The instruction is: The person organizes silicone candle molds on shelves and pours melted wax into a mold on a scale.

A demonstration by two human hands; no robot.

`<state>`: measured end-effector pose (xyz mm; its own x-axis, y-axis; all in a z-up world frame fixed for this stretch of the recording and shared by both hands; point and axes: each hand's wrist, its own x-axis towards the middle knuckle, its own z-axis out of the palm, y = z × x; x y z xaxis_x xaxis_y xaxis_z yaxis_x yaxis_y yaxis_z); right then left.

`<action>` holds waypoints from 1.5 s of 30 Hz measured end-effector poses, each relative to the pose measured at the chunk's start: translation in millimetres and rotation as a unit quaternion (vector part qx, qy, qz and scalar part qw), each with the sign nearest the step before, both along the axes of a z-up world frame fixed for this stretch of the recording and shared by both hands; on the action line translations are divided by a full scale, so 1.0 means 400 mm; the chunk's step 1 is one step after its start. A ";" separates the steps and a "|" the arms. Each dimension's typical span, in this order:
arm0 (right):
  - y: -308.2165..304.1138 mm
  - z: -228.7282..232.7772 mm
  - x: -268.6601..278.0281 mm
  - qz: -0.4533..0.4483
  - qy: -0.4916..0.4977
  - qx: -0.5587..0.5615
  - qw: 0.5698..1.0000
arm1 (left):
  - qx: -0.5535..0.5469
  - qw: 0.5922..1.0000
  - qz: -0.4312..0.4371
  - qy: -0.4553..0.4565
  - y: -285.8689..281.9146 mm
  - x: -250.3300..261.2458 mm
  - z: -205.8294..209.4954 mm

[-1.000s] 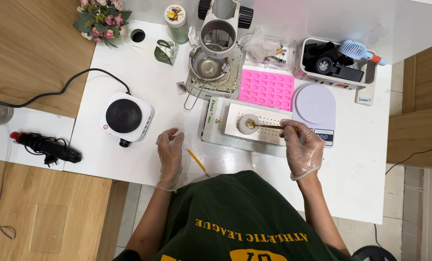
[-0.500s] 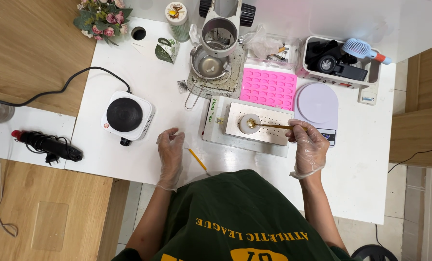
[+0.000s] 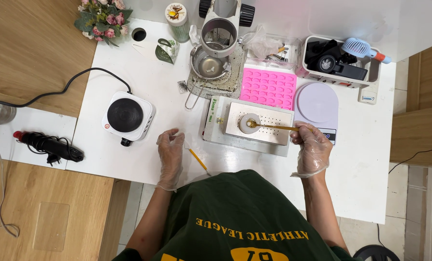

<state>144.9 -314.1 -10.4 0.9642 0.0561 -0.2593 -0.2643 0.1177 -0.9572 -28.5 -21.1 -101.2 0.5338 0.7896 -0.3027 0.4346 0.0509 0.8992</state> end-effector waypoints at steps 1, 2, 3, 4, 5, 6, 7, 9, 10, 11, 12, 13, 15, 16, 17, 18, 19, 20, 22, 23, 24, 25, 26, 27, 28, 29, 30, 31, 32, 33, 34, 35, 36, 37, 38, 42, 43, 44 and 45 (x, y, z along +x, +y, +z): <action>-0.003 -0.006 0.003 0.000 0.000 0.000 1.000 | 0.000 1.000 0.000 0.000 0.000 -0.001 -0.002; -0.006 -0.013 0.005 -0.004 0.013 0.017 1.000 | -0.002 1.000 0.000 0.001 0.000 -0.001 -0.003; -0.008 -0.019 0.007 -0.008 0.026 0.033 0.999 | -0.005 1.000 0.000 0.002 -0.001 -0.002 -0.004; -0.011 -0.019 0.008 -0.009 0.026 0.033 0.999 | -0.005 1.000 -0.001 0.002 -0.002 -0.002 -0.005; -0.013 -0.019 0.008 -0.014 0.032 0.038 0.999 | 0.000 1.000 -0.003 0.000 -0.003 -0.002 -0.006; -0.014 -0.019 0.007 -0.019 0.040 0.043 0.998 | 0.004 1.000 -0.005 0.000 -0.003 -0.005 -0.006; -0.017 -0.018 0.010 -0.018 0.040 0.044 0.998 | 0.005 1.000 -0.005 0.000 -0.002 -0.007 -0.005; -0.027 -0.014 0.015 -0.015 0.028 0.071 0.997 | 0.016 1.000 -0.012 -0.001 -0.003 -0.011 -0.004; -0.027 -0.003 0.016 -0.015 0.028 0.071 0.997 | 0.015 1.000 -0.012 -0.002 -0.003 -0.012 -0.006; -0.027 0.008 0.017 -0.014 0.018 0.072 0.997 | 0.013 1.000 -0.011 0.001 -0.003 -0.014 -0.008; -0.026 0.019 0.020 -0.012 0.007 0.073 0.997 | 0.010 1.000 -0.009 0.003 -0.001 -0.013 -0.010; -0.027 0.020 0.025 -0.011 0.007 0.073 0.997 | 0.010 1.000 -0.009 0.002 -0.002 -0.013 -0.013; -0.026 0.021 0.035 -0.006 0.008 0.068 0.998 | 0.012 1.000 -0.004 0.013 -0.002 -0.014 -0.019; -0.027 0.020 0.038 -0.004 0.007 0.069 0.998 | 0.013 1.000 -0.003 0.012 0.000 -0.014 -0.011; -0.029 0.019 0.042 -0.002 0.005 0.064 0.998 | 0.011 1.000 0.000 0.016 0.002 -0.013 -0.003; -0.034 0.019 0.044 -0.001 0.002 0.058 0.998 | 0.007 1.000 0.002 0.020 0.000 -0.013 0.004; -0.035 0.019 0.049 0.001 0.002 0.057 0.998 | 0.007 1.000 0.003 0.019 -0.002 -0.016 0.003; -0.034 0.018 0.055 0.005 0.002 0.060 0.998 | 0.006 1.000 0.004 0.019 -0.002 -0.018 0.002; -0.030 0.013 0.078 0.013 0.003 0.065 0.998 | 0.007 1.000 0.008 0.018 -0.001 -0.027 0.002; -0.026 0.008 0.095 0.030 -0.008 0.072 0.997 | 0.017 1.000 0.006 0.018 0.001 -0.033 0.003; -0.022 0.004 0.115 0.047 -0.020 0.079 0.996 | 0.026 1.000 0.006 0.017 0.002 -0.037 0.004; 0.002 0.008 0.139 0.051 -0.022 0.080 0.995 | 0.027 0.999 0.009 0.015 0.003 -0.043 0.012; 0.026 0.014 0.164 0.071 -0.038 0.085 0.993 | 0.026 0.999 0.014 0.013 0.004 -0.049 0.019; 0.051 0.020 0.188 0.091 -0.054 0.091 0.990 | 0.026 0.999 0.018 0.010 0.004 -0.056 0.026; 0.085 0.005 0.224 0.096 -0.056 0.092 0.989 | 0.027 0.999 0.024 0.008 0.004 -0.067 0.034; 0.119 -0.009 0.260 0.111 -0.055 0.077 0.989 | 0.021 0.999 0.035 0.005 0.004 -0.079 0.041; 0.157 -0.023 0.298 0.127 -0.054 0.063 0.988 | 0.016 0.999 0.047 0.001 0.004 -0.090 0.048; 0.208 -0.050 0.332 0.134 -0.056 0.064 0.987 | 0.017 0.998 0.054 -0.001 0.002 -0.104 0.059; 0.261 -0.078 0.364 0.143 -0.046 0.030 0.988 | 0.012 0.998 0.069 0.000 -0.001 -0.120 0.070; 0.315 -0.106 0.395 0.153 -0.036 -0.005 0.988 | 0.006 0.996 0.084 0.000 -0.004 -0.136 0.080; 0.349 -0.146 0.418 0.160 -0.038 -0.003 0.986 | 0.008 0.996 0.091 -0.001 -0.006 -0.155 0.081; 0.384 -0.187 0.440 0.200 -0.039 -0.016 0.979 | 0.007 0.994 0.106 0.006 -0.007 -0.174 0.081; 0.418 -0.228 0.460 0.238 -0.039 -0.028 0.970 | 0.006 0.993 0.119 0.013 -0.009 -0.193 0.081; 0.434 -0.250 0.469 0.244 -0.040 -0.026 0.969 | 0.008 0.992 0.126 0.013 -0.013 -0.211 0.078; 0.447 -0.271 0.478 0.270 -0.055 -0.054 0.960 | 0.008 0.990 0.139 0.017 -0.018 -0.229 0.074; 0.468 -0.299 0.482 0.329 -0.104 -0.110 0.932 | -0.004 0.983 0.184 0.020 -0.035 -0.290 0.012; 0.469 -0.273 0.476 0.332 -0.104 -0.109 0.931 | -0.004 0.982 0.186 0.021 -0.039 -0.289 0.013; 0.466 -0.248 0.466 0.323 -0.093 -0.095 0.937 | -0.010 0.981 0.191 0.018 -0.044 -0.291 0.015; 0.462 -0.224 0.455 0.313 -0.083 -0.082 0.942 | -0.017 0.981 0.195 0.015 -0.050 -0.294 0.017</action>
